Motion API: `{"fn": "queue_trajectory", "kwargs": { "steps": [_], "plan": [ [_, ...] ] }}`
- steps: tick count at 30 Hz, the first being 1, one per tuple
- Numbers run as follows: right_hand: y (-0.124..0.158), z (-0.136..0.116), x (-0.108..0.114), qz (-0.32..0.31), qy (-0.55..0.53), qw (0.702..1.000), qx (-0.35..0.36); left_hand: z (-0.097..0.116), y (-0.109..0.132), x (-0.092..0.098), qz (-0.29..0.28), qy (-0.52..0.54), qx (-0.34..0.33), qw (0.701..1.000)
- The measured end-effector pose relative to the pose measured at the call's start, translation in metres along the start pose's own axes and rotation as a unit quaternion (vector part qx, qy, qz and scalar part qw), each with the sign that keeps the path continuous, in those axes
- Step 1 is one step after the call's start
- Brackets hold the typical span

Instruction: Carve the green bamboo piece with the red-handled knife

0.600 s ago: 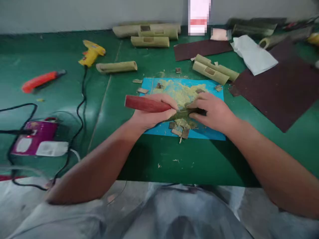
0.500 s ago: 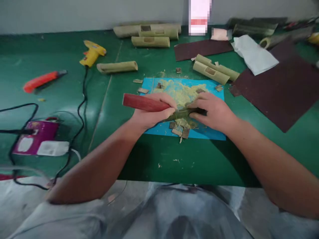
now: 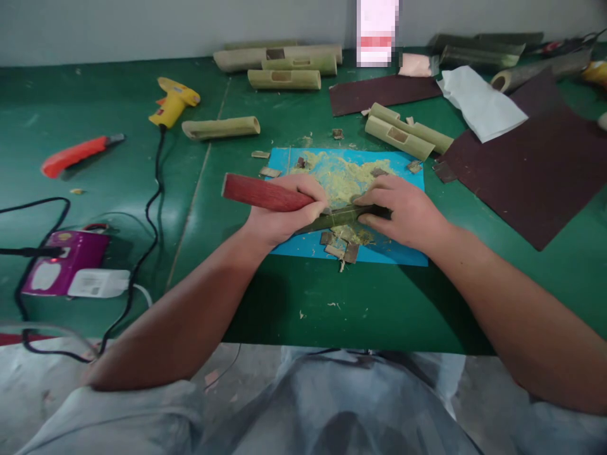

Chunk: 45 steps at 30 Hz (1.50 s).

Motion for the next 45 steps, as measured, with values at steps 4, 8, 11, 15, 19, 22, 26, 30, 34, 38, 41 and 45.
{"fn": "queue_trajectory", "kwargs": {
  "steps": [4, 8, 11, 15, 19, 22, 26, 30, 34, 38, 41, 45],
  "plan": [
    [-0.0002, 0.0003, 0.0, 0.0, -0.004, 1.0, 0.001, -0.0007, 0.0003, 0.0004, -0.008, -0.001, 0.004, 1.0],
    [0.0002, 0.0007, -0.0009, 0.005, 0.0, 1.0, 0.009, 0.0014, 0.0009, -0.001, 0.0, 0.005, 0.0, 1.0],
    [0.0004, 0.0005, -0.001, 0.005, 0.002, 1.0, 0.01, 0.0051, 0.0017, -0.0042, 0.002, 0.001, -0.012, 1.0],
    [0.0002, -0.0001, -0.0002, -0.003, 0.008, 1.0, -0.002, 0.0076, 0.0025, -0.0087, -0.01, -0.015, -0.017, 1.0],
    [0.0002, -0.0004, 0.0, -0.01, 0.01, 1.0, -0.008, 0.007, 0.0029, -0.0088, -0.009, -0.004, -0.026, 1.0],
    [0.0003, 0.0001, -0.0001, -0.006, 0.008, 1.0, -0.008, 0.0067, 0.0027, -0.0084, -0.011, -0.009, -0.033, 0.999],
    [-0.0001, 0.0001, -0.0002, -0.007, 0.003, 1.0, -0.004, 0.0057, 0.0017, -0.0076, -0.002, -0.003, -0.043, 0.999],
    [-0.0006, -0.0001, -0.0002, -0.006, 0.002, 1.0, -0.005, 0.0041, 0.0012, -0.0063, -0.007, 0.018, -0.063, 0.998],
    [-0.0003, 0.0011, -0.0009, 0.0, 0.0, 1.0, -0.003, 0.0036, 0.0015, -0.0056, -0.01, 0.015, -0.061, 0.998],
    [0.0001, 0.0017, -0.0012, -0.001, -0.006, 1.0, -0.004, 0.0036, 0.0021, -0.0049, -0.012, 0.012, -0.065, 0.998],
    [-0.0001, 0.0007, -0.0004, -0.003, -0.007, 1.0, -0.007, 0.0019, 0.0027, -0.0034, -0.012, 0.004, -0.057, 0.998],
    [-0.0004, -0.0001, 0.0001, -0.001, -0.003, 1.0, -0.001, 0.0, 0.0036, -0.0025, -0.001, 0.019, -0.047, 0.999]
  ]
}}
Point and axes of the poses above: each hand's wrist, its own y-axis away from the middle knuckle, its own x-axis out of the back of the hand, z = x × y, the point moved 2 cm from there along -y, towards the middle knuckle, and after that the axes turned 15 degrees about z, right-handed, at the moved point
